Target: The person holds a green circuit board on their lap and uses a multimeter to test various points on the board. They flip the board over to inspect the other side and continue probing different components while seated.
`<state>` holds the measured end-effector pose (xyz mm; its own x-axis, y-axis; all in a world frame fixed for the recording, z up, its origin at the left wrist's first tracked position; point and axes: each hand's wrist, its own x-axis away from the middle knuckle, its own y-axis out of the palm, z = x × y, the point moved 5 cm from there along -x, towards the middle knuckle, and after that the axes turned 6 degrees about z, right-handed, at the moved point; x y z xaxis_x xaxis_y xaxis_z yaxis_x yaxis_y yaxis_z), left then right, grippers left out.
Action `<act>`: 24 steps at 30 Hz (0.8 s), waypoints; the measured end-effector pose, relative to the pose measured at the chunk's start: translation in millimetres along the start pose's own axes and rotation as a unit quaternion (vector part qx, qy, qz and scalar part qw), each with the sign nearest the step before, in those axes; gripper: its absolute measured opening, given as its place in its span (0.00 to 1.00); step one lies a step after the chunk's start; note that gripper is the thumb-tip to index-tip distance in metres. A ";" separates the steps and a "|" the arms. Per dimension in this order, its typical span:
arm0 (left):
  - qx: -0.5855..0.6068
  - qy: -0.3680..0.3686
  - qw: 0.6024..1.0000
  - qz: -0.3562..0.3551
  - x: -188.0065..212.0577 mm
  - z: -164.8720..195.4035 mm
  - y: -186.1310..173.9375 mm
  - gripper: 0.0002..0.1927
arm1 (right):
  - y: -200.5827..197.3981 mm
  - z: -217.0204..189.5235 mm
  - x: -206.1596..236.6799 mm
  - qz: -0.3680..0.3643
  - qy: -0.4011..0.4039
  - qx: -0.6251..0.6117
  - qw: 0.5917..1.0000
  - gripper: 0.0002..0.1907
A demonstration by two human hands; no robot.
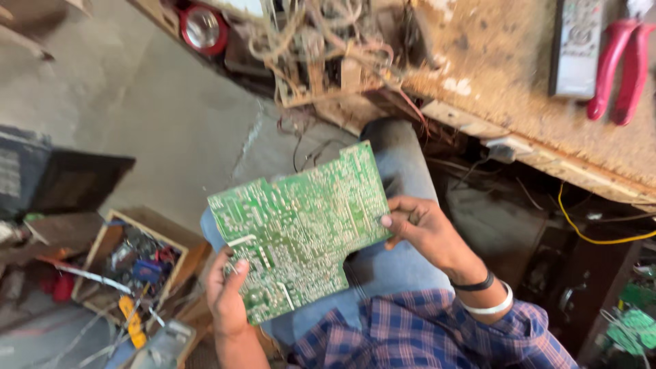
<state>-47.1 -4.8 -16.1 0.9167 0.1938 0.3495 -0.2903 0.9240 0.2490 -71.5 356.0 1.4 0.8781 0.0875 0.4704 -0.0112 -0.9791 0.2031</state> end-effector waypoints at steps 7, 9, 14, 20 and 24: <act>0.008 -0.064 0.997 0.046 -1.6 -13.1 6.7 0.20 | 2.5 1.5 -4.8 0.006 0.027 0.005 1.000 0.12; 0.009 -0.079 0.995 0.053 -6.4 -9.4 7.7 0.19 | 6.2 1.6 -11.4 0.013 0.033 0.017 0.999 0.13; 0.009 -0.068 0.997 0.026 -12.3 -8.1 13.8 0.16 | 4.4 5.0 -16.0 0.025 0.039 0.026 0.999 0.13; -0.005 -0.009 0.999 -0.046 -15.3 -17.7 4.2 0.21 | -7.1 -3.0 -15.3 0.009 -0.009 0.018 1.000 0.16; -0.116 0.010 0.986 -0.120 -17.2 -25.3 -8.2 0.24 | -19.7 -5.7 -12.3 0.031 -0.068 0.015 0.997 0.15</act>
<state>-53.6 -7.4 -46.9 0.9572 -0.0356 0.2874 0.0046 0.9942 0.1078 -84.8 375.2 -3.6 0.9329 0.0027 0.3601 -0.0552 -0.9871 0.1505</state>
